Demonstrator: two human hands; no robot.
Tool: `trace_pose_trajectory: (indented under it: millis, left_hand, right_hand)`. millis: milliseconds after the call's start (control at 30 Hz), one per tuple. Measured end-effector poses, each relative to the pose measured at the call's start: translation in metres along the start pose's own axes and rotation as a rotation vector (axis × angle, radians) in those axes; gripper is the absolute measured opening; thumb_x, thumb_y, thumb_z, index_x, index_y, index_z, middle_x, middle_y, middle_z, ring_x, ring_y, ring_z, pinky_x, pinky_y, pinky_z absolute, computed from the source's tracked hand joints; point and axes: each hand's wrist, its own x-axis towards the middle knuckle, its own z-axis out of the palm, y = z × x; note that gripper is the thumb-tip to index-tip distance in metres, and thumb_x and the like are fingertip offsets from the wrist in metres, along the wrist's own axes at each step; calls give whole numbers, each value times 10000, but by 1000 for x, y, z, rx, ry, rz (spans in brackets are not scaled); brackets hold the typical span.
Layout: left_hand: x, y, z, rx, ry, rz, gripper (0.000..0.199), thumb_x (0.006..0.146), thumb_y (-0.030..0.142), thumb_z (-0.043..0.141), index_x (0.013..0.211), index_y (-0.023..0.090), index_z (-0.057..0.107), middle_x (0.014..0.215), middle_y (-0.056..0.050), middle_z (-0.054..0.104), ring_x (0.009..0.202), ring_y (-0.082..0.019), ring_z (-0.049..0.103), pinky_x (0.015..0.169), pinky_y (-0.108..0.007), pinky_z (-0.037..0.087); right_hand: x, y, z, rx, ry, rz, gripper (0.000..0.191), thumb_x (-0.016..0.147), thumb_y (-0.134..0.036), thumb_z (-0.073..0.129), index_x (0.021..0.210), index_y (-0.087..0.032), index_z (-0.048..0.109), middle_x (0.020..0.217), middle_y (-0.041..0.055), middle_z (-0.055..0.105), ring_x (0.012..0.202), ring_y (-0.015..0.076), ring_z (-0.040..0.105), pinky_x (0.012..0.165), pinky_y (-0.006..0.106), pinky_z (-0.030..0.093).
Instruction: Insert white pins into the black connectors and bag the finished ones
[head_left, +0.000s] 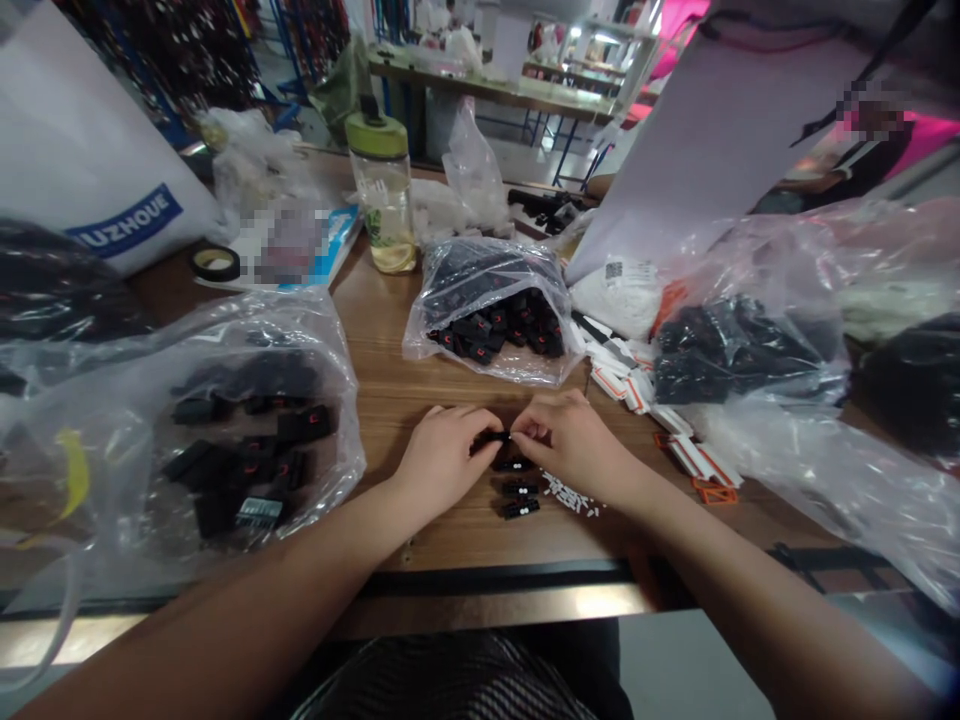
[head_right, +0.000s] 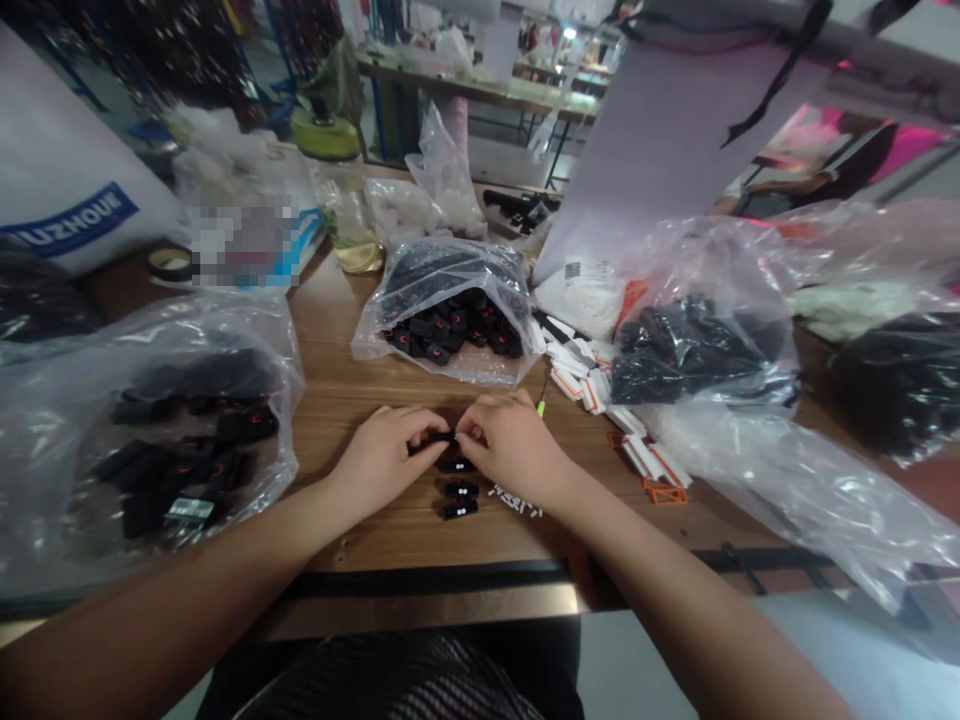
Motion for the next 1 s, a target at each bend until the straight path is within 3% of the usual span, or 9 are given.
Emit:
trace_pose_trajectory:
  millis: [233, 400, 700, 833, 900, 1000]
  left_hand:
    - [1, 1, -1, 13, -11, 4, 73, 868, 193, 678, 931, 225, 659, 793, 18, 674, 768, -201, 636, 807, -395, 452]
    - [1, 0, -1, -3, 5, -4, 95, 870, 198, 677, 959, 229, 667, 790, 21, 678, 770, -200, 642, 830, -405, 463]
    - [1, 0, 1, -7, 5, -7, 111, 865, 193, 671, 968, 235, 676, 803, 15, 693, 772, -200, 644, 827, -405, 461]
    - [1, 0, 0, -5, -1, -4, 80, 868, 195, 664, 939, 231, 663, 817, 21, 700, 752, -184, 636, 792, -372, 445]
    - [1, -1, 0, -4, 2, -1, 69, 863, 200, 669, 925, 228, 656, 809, 26, 696, 722, -176, 623, 761, -359, 430]
    - [1, 0, 1, -5, 3, 2, 80, 850, 200, 685, 920, 227, 656, 775, 33, 679, 682, -169, 602, 728, -348, 407]
  right_hand:
    - [3, -8, -5, -182, -58, -162, 205, 923, -189, 546, 785, -177, 697, 810, 42, 684, 806, 189, 590, 834, 365, 322]
    - [-3, -2, -5, -184, -6, -192, 203, 934, -177, 535, 942, -194, 738, 846, 41, 703, 829, 194, 595, 842, 369, 327]
    - [-6, -5, -4, -276, -23, -233, 220, 936, -203, 548, 828, -193, 741, 818, 52, 681, 835, 208, 573, 828, 380, 334]
    - [-15, 4, -14, -116, -31, -156, 193, 911, -196, 569, 908, -214, 761, 898, 60, 717, 885, 210, 617, 830, 361, 379]
    - [-30, 17, -21, -20, 17, -26, 193, 896, -217, 574, 912, -227, 766, 889, 53, 736, 848, 207, 637, 795, 341, 416]
    - [-61, 38, -30, 4, 9, 229, 204, 863, -258, 574, 777, -217, 754, 708, 27, 715, 665, 186, 614, 639, 294, 421]
